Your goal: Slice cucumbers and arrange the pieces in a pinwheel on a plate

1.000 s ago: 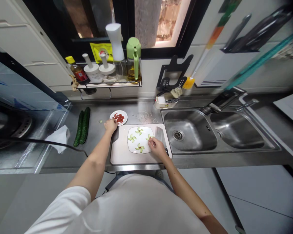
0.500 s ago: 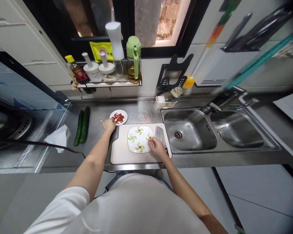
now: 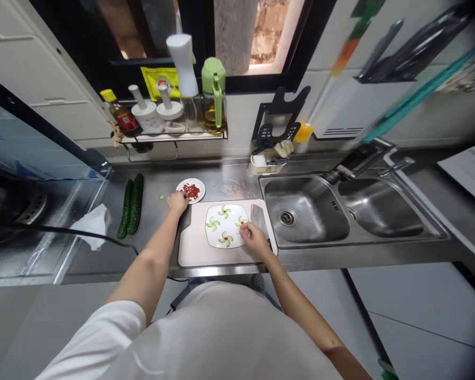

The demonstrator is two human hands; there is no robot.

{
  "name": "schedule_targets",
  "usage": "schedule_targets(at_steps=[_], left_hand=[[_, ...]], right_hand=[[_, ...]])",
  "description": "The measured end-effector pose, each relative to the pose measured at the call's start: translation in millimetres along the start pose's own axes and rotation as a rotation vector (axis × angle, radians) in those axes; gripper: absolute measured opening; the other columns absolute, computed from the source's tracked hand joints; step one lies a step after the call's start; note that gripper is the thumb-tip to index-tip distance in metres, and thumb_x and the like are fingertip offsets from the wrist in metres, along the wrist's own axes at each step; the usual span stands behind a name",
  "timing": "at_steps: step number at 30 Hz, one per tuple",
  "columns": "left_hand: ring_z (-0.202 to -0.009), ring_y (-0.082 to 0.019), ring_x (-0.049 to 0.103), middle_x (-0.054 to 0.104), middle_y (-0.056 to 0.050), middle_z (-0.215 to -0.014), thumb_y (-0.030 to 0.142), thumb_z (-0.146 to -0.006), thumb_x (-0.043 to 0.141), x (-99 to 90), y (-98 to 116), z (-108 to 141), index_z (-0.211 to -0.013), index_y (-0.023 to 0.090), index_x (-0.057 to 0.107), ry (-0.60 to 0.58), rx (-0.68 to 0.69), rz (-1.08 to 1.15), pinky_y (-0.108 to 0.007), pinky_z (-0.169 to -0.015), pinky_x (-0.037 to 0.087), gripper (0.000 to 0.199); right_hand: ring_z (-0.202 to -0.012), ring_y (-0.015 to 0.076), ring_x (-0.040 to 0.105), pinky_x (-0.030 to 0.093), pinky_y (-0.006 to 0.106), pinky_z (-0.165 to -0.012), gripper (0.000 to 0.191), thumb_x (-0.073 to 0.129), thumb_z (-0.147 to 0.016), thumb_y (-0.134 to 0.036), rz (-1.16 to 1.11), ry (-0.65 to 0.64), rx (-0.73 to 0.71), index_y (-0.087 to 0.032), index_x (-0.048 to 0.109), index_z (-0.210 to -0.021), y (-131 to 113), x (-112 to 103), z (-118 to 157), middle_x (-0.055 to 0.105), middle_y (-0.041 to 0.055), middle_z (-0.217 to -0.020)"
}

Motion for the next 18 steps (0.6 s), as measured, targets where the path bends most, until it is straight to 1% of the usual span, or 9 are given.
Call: schedule_targets(at_steps=[5, 8, 11, 15, 18], left_hand=[[-0.101, -0.025, 0.061, 0.067, -0.007, -0.112, 0.041, -0.077, 0.063, 3.2, -3.2, -2.8, -0.102, 0.028, 0.069, -0.031, -0.015, -0.009, -0.034, -0.085, 0.045, 0.028], [-0.101, -0.026, 0.061, 0.067, -0.008, -0.111, 0.045, -0.081, 0.057, 4.3, -3.5, -3.2, -0.099, 0.027, 0.070, -0.034, -0.006, -0.011, -0.035, -0.085, 0.045, 0.028], [-0.101, -0.026, 0.061, 0.067, -0.010, -0.109, 0.042, -0.087, 0.048, 4.0, -3.9, -3.1, -0.098, 0.025, 0.069, -0.022, -0.014, -0.021, -0.036, -0.085, 0.045, 0.029], [-0.100, -0.026, 0.062, 0.067, -0.009, -0.109, 0.036, -0.084, 0.051, 5.9, -0.3, -4.2, -0.095, 0.025, 0.069, -0.032, -0.012, -0.007, -0.036, -0.084, 0.046, 0.023], [-0.100, -0.027, 0.063, 0.067, -0.011, -0.109, 0.035, -0.086, 0.048, 6.1, 0.1, -5.5, -0.095, 0.024, 0.068, -0.023, -0.028, 0.008, -0.037, -0.083, 0.046, 0.025]], right_hand=[[-0.067, 0.0162, 0.052, 0.036, 0.025, -0.061, 0.014, 0.051, -0.081, -0.031, 0.004, -0.017, -0.003, -0.021, 0.061, -0.084, -0.5, 1.7, -1.7, 0.055, -0.0009, -0.066], [-0.067, 0.0163, 0.052, 0.036, 0.025, -0.061, 0.014, 0.051, -0.081, -0.032, 0.005, -0.020, -0.006, -0.021, 0.060, -0.084, -2.1, 2.3, -3.2, 0.055, -0.0011, -0.066], [-0.066, 0.0161, 0.052, 0.037, 0.025, -0.062, 0.014, 0.051, -0.082, -0.031, 0.005, -0.023, -0.011, -0.021, 0.061, -0.084, -4.3, 2.4, -3.9, 0.056, -0.0010, -0.066], [-0.066, 0.0154, 0.052, 0.037, 0.025, -0.062, 0.014, 0.050, -0.082, -0.029, 0.006, -0.029, -0.017, -0.020, 0.061, -0.085, -7.3, 3.6, -2.1, 0.056, -0.0012, -0.067], [-0.065, 0.0149, 0.052, 0.037, 0.024, -0.062, 0.015, 0.050, -0.082, -0.030, 0.009, -0.035, -0.019, -0.020, 0.061, -0.085, -9.3, 6.1, 1.1, 0.057, -0.0011, -0.067]])
Point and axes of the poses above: each hand's wrist, its own z-axis away from the middle knuckle, its own x-axis out of the palm, y = z × x, the point moved 10 cm from there along -z, towards the middle knuckle
